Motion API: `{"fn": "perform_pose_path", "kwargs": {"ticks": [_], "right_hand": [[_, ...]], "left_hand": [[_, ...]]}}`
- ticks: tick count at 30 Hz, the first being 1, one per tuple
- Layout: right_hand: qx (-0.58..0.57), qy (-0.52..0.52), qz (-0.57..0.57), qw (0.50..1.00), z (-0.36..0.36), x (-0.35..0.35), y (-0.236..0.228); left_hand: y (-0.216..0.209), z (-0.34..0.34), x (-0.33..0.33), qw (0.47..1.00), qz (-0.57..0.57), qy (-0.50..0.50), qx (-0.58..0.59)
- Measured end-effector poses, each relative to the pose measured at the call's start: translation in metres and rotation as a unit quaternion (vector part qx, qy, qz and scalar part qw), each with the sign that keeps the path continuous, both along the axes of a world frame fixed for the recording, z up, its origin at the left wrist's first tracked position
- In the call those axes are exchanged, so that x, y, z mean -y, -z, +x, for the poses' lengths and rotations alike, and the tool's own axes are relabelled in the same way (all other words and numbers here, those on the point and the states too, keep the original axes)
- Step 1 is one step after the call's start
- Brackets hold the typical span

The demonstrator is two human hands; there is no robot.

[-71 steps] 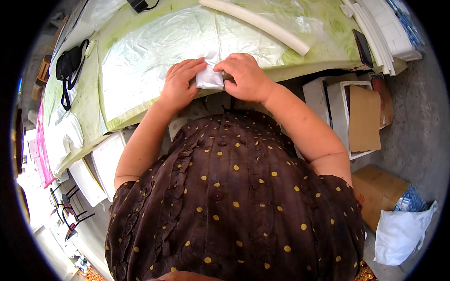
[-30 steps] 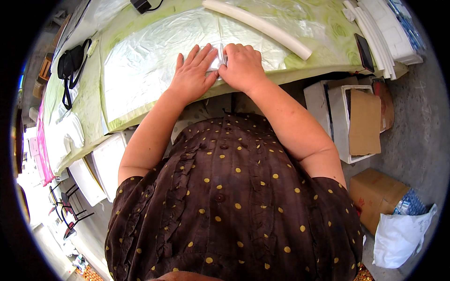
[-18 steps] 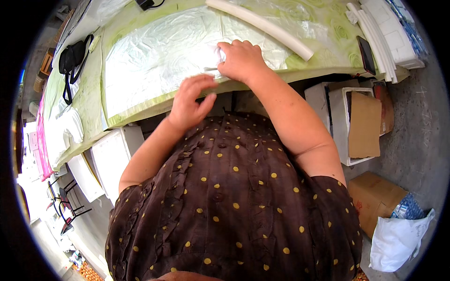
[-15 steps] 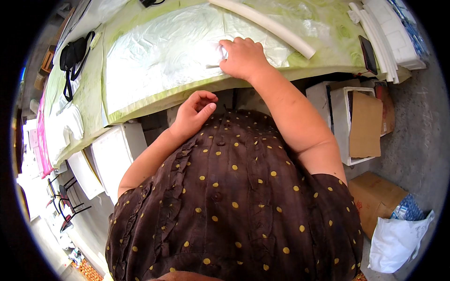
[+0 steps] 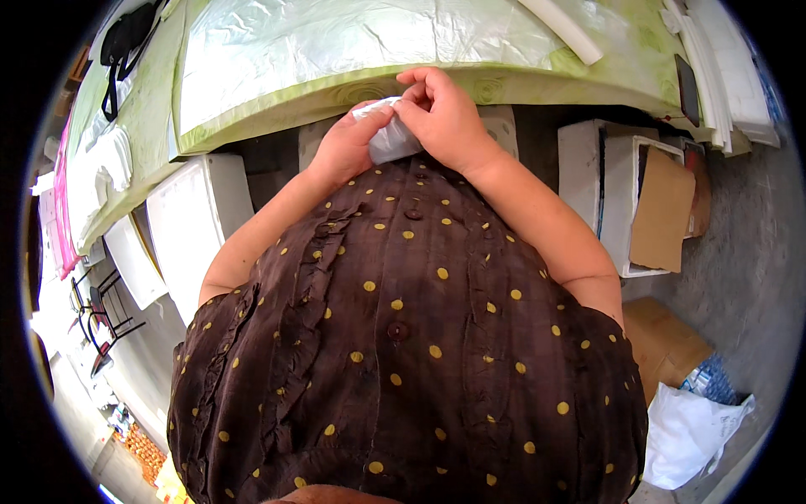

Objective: The person repeatedly wraps small white rectangular items in clear plastic film on a workbench. They unroll the film, place the item, fold the film around it, and place the wrapped item into a white tray. The process is repeated multiple times.

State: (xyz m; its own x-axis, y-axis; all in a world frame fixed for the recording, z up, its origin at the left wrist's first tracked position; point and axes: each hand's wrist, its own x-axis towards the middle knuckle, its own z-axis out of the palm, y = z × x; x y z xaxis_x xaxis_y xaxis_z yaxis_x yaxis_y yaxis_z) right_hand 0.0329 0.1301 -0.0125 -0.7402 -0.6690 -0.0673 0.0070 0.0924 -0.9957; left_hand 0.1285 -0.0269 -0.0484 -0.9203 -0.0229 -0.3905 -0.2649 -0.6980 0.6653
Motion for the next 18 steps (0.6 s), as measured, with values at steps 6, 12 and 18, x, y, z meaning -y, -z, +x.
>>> {"fn": "perform_pose_path", "kwargs": {"ticks": [6, 12, 18], "right_hand": [[0.020, 0.092, -0.027, 0.995, 0.001, 0.003, 0.015], [0.051, 0.084, -0.071, 0.993, 0.008, 0.000, 0.030], [0.106, 0.034, -0.064, 0.992, 0.015, 0.010, 0.028]], "left_hand": [[-0.025, 0.018, -0.004, 0.981, -0.047, -0.186, 0.021], [0.000, 0.036, 0.001, 0.984, -0.167, -0.067, -0.013], [-0.012, 0.052, 0.016, 0.965, -0.215, -0.142, 0.037]]}}
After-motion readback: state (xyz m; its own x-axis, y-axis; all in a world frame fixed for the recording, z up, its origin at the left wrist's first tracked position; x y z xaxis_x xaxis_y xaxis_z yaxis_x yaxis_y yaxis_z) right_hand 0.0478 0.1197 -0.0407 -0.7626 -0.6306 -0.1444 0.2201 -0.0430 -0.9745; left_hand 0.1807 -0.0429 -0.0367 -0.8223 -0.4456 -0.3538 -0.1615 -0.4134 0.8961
